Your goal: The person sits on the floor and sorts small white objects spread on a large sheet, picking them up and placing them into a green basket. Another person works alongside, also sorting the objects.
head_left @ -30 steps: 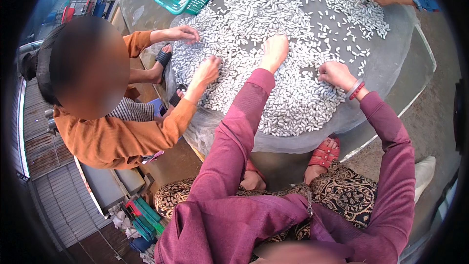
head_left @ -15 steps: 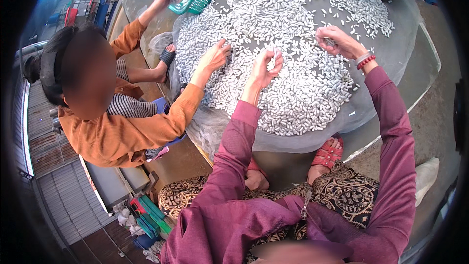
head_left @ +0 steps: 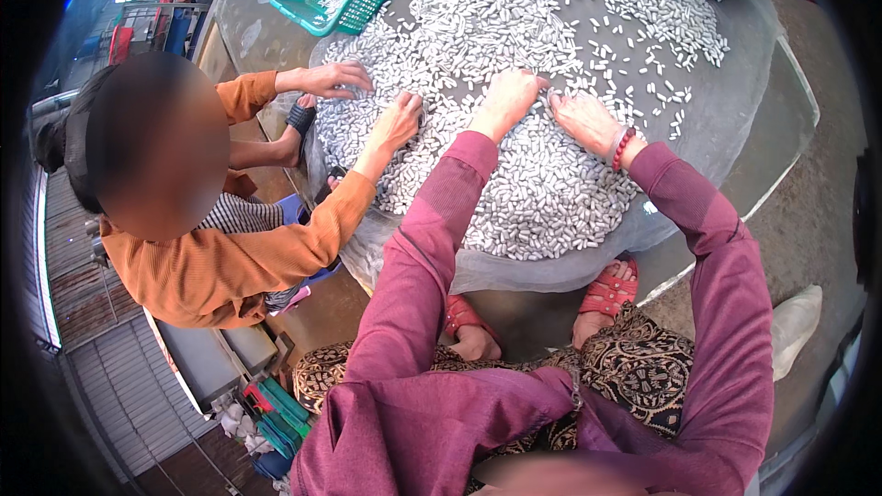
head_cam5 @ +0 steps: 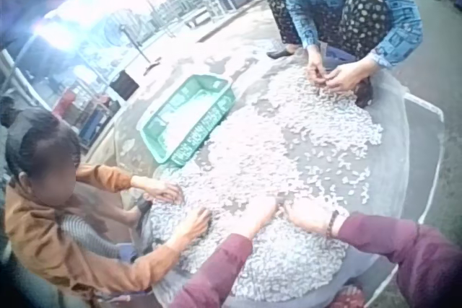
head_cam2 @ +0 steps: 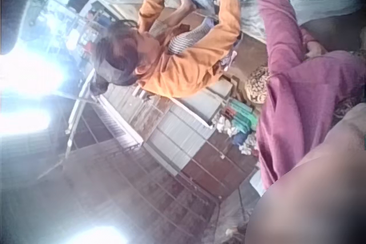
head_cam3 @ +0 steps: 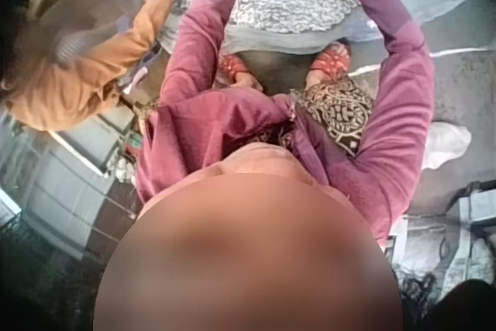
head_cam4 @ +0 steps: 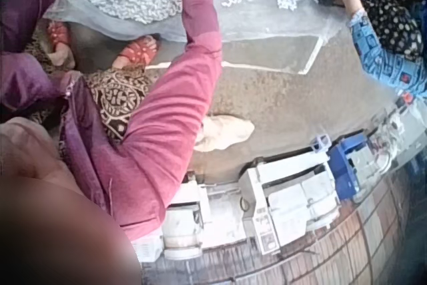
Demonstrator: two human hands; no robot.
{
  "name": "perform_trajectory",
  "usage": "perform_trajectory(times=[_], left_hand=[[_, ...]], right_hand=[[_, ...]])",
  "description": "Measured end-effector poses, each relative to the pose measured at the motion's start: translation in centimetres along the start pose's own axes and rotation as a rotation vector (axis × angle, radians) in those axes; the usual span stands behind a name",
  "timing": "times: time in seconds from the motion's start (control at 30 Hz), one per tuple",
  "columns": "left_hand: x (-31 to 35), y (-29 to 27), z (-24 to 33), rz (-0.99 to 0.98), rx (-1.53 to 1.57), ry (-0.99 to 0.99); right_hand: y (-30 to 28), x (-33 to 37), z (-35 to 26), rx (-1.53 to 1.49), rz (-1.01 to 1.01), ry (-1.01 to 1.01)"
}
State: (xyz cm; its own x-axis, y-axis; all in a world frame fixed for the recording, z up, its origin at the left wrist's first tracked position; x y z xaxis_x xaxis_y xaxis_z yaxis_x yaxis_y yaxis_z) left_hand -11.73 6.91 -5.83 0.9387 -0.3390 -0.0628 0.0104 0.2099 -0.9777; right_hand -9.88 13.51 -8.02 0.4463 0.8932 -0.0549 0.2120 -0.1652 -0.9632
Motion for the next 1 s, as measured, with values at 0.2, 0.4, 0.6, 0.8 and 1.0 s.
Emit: perform_trajectory(times=[0.2, 0.4, 0.6, 0.8, 1.0], left_hand=[[0.9, 2.1, 2.0, -0.14, -0.087, 0.104], [1.6, 1.6, 2.0, -0.004, 0.015, -0.144], [0.2, 1.9, 0.1, 0.034, 0.178, -0.448], [3.5, 0.9, -3.3, 0.004, 0.365, -0.701], [3.2, -2.1, -1.4, 0.133, 0.339, -0.512]], right_hand=[[-0.9, 2.5, 5.9, -0.767, 0.001, 0.32], [-2.0, 4.2, 9.2, -1.72, -0.377, 0.745], [-4.3, 3.4, 7.9, -1.932, -0.493, 0.626], [-2.9, 4.7, 8.3, -1.808, -0.624, 0.681], [-2.4, 4.9, 9.0, -1.717, -0.606, 0.717]])
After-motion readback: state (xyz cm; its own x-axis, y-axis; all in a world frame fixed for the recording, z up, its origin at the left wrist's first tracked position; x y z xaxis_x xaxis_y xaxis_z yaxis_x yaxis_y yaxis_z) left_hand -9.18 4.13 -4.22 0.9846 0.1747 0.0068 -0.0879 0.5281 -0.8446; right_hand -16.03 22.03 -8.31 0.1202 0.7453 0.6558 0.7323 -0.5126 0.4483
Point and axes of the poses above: each hand's wrist, its own x-axis away from the middle knuckle, its own y-axis out of the palm, z = x × y, the point moved 10 cm from there along -x, towards the middle knuckle, and after that the axes turned 14 degrees about y, right-handed, at the moved point
